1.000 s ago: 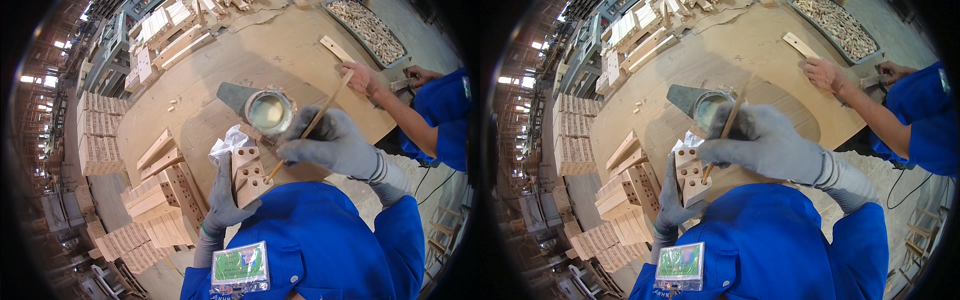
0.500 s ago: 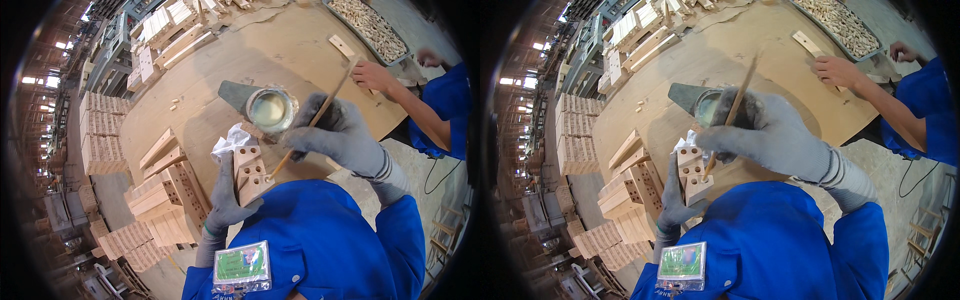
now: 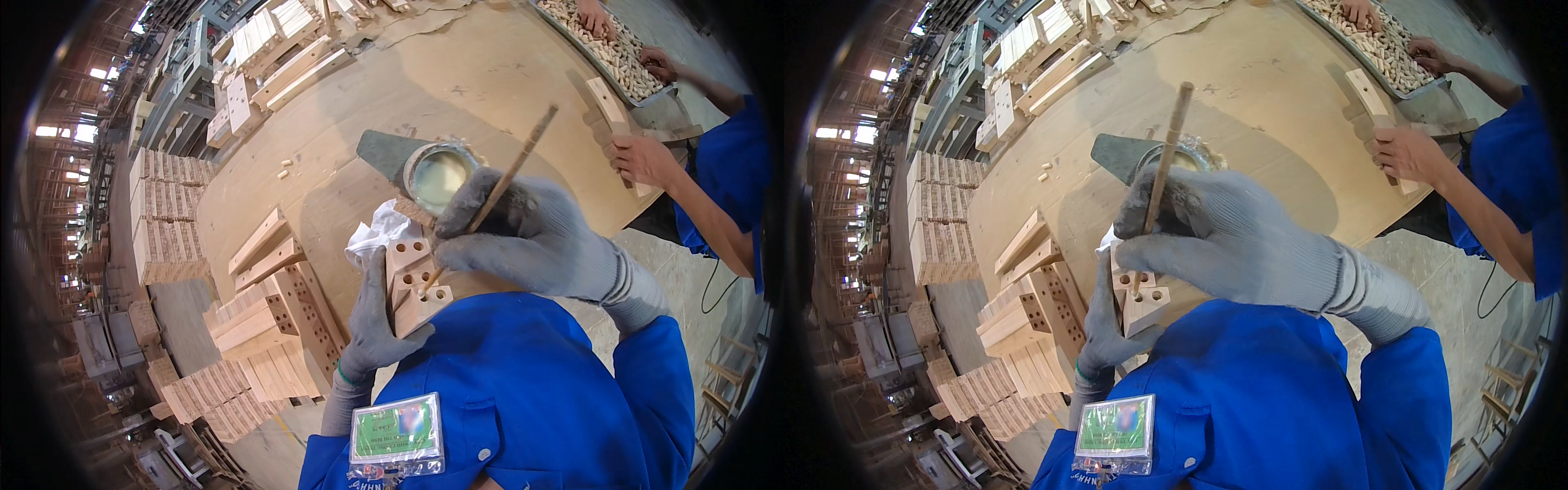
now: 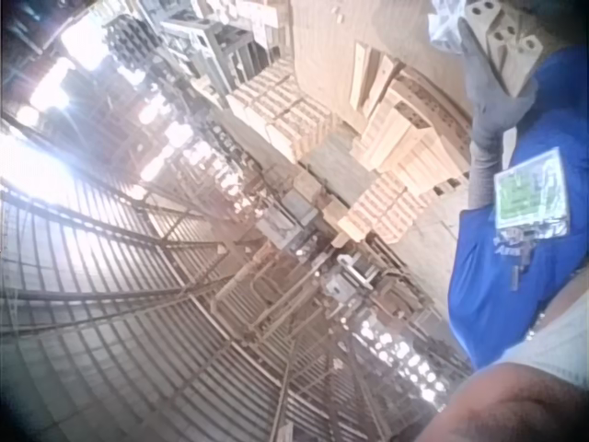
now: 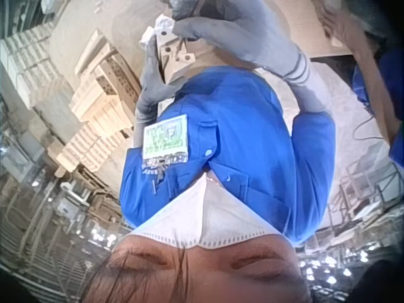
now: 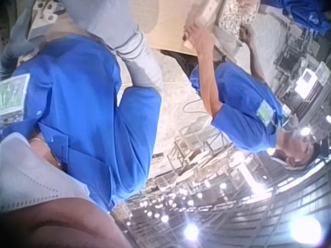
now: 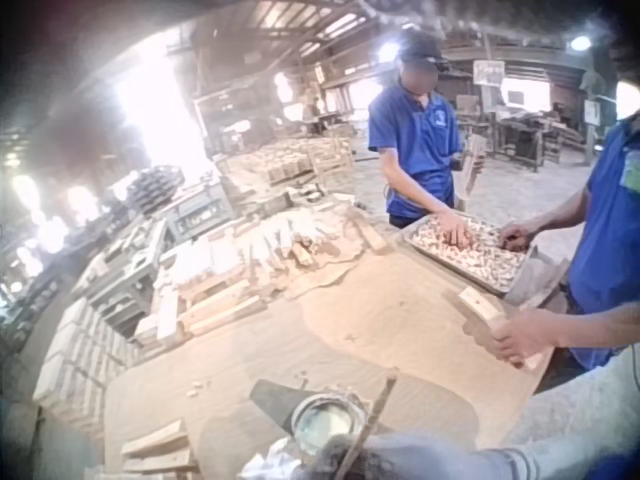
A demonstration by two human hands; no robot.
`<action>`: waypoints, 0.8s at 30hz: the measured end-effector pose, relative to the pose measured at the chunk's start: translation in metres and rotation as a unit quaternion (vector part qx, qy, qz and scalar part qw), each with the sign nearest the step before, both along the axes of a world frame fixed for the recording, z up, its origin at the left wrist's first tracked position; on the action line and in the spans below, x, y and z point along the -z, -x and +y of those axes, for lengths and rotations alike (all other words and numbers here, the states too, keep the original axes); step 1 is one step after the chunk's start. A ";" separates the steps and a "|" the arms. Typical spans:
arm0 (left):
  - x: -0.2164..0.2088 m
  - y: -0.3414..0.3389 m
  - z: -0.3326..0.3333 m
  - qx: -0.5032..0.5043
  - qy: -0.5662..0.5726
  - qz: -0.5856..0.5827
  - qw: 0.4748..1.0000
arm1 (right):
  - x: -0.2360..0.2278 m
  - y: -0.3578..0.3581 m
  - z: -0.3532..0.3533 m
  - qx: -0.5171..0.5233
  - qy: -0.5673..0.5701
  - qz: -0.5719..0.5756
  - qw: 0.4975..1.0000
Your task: The person applies glue into the holes of small wooden blocks using a thin stick, then places the blocks on a stack. The person repeats this process for multiple blocks in a workshop setting.
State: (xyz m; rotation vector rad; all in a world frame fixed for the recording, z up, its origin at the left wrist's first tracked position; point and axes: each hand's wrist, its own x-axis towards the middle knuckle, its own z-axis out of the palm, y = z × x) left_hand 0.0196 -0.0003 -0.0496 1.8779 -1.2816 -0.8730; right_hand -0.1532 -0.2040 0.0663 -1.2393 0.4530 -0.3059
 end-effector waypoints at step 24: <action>-0.032 -0.091 -0.025 -0.273 0.318 0.495 0.761 | 0.087 0.004 -0.038 0.178 0.528 -0.049 0.829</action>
